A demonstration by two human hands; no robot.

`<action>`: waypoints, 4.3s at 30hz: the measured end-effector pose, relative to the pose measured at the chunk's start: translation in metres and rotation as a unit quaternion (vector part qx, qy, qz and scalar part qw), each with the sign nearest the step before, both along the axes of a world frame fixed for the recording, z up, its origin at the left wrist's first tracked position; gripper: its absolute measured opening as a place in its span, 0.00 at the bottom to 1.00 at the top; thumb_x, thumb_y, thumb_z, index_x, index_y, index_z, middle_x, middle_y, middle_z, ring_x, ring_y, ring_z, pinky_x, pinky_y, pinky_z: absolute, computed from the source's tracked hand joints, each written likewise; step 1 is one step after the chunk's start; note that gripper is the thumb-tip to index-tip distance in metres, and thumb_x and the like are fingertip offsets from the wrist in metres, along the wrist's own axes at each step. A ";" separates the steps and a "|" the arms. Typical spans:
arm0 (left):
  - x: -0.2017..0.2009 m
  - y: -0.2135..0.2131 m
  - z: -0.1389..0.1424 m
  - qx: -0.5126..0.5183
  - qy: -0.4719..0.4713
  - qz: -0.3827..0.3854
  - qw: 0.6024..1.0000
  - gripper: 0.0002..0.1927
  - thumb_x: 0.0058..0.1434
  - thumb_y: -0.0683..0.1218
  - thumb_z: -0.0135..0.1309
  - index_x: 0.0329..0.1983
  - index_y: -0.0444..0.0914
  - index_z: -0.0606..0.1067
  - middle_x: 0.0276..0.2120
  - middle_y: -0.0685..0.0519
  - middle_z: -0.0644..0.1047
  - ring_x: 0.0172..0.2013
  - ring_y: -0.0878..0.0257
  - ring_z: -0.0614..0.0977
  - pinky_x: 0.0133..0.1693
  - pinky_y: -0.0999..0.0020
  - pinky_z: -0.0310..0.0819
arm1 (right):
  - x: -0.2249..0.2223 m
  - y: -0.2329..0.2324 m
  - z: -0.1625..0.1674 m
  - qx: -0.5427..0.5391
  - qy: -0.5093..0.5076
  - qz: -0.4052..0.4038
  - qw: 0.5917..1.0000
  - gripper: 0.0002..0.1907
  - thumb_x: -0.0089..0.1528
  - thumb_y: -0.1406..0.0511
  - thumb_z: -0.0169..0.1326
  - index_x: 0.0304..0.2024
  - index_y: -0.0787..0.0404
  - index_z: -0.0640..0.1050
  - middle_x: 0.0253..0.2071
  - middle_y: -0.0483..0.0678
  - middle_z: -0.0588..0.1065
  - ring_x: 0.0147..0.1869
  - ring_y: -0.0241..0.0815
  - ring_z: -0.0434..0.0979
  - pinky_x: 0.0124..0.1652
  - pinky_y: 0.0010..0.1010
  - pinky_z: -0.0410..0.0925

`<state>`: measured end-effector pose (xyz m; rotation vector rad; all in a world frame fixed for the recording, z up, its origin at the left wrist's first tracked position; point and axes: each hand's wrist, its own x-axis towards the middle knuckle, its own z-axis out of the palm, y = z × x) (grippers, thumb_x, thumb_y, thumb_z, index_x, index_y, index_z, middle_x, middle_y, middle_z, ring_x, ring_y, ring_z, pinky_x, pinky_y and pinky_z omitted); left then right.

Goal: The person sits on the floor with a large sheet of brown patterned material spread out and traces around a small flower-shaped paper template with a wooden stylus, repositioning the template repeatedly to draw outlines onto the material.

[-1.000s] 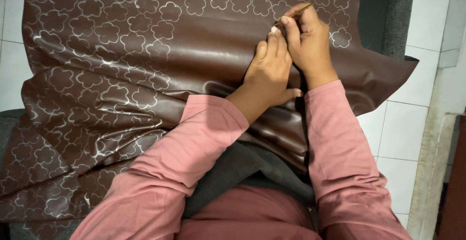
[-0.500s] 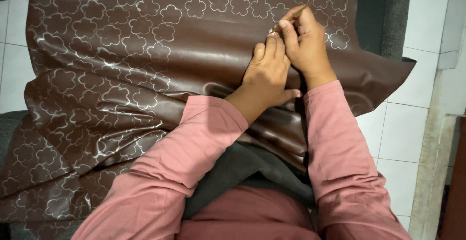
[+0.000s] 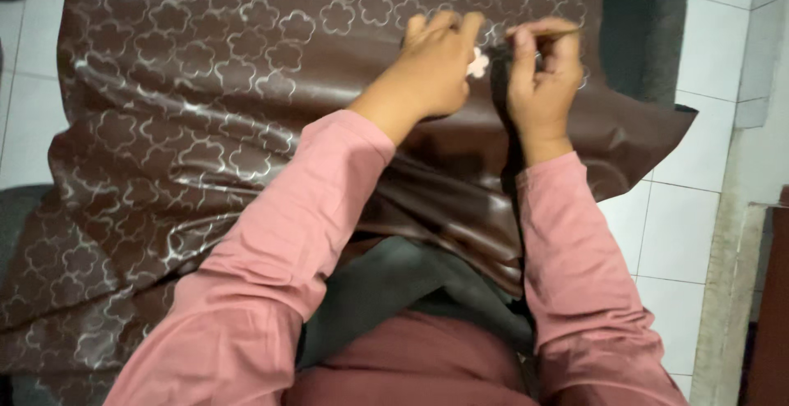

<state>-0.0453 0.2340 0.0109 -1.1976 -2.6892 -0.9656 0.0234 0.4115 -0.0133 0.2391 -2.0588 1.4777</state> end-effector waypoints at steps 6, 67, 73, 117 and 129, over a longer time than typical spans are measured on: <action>-0.018 -0.002 -0.003 0.009 -0.090 -0.011 0.996 0.34 0.49 0.34 0.57 0.61 0.37 0.66 0.41 0.61 0.83 0.59 0.57 0.72 0.55 0.56 0.54 | 0.014 -0.006 0.012 0.088 -0.031 -0.007 0.996 0.04 0.73 0.73 0.57 0.47 0.68 0.74 0.44 0.51 0.78 0.48 0.37 0.79 0.51 0.27 0.73; -0.038 0.010 -0.007 0.003 0.000 -0.016 1.000 0.13 0.52 0.41 0.64 0.40 0.40 0.74 0.33 0.52 0.79 0.44 0.54 0.76 0.46 0.57 0.59 | 0.011 -0.018 0.019 0.212 -0.050 0.014 0.976 0.05 0.71 0.74 0.56 0.47 0.66 0.72 0.42 0.55 0.79 0.45 0.51 0.83 0.46 0.34 0.74; -0.038 0.013 -0.009 0.003 0.013 -0.009 1.000 0.14 0.50 0.41 0.64 0.39 0.40 0.74 0.32 0.50 0.80 0.43 0.52 0.76 0.45 0.56 0.59 | 0.010 -0.018 0.021 0.203 -0.043 0.038 0.978 0.05 0.72 0.75 0.55 0.47 0.66 0.71 0.43 0.54 0.79 0.47 0.50 0.84 0.48 0.34 0.75; -0.026 0.009 -0.004 0.025 0.008 -0.014 1.000 0.04 0.52 0.43 0.64 0.25 0.47 0.80 0.27 0.57 0.80 0.41 0.57 0.77 0.46 0.56 0.59 | 0.007 -0.003 0.009 0.086 -0.118 0.048 0.988 0.04 0.73 0.75 0.52 0.48 0.67 0.69 0.39 0.47 0.74 0.43 0.33 0.75 0.44 0.25 0.70; -0.024 0.009 -0.003 -0.025 0.024 -0.021 0.999 0.05 0.49 0.45 0.65 0.21 0.53 0.84 0.28 0.62 0.81 0.43 0.58 0.75 0.48 0.55 0.58 | 0.008 -0.004 0.009 0.110 -0.112 0.027 0.987 0.06 0.73 0.75 0.52 0.48 0.67 0.68 0.38 0.48 0.74 0.41 0.34 0.76 0.42 0.26 0.70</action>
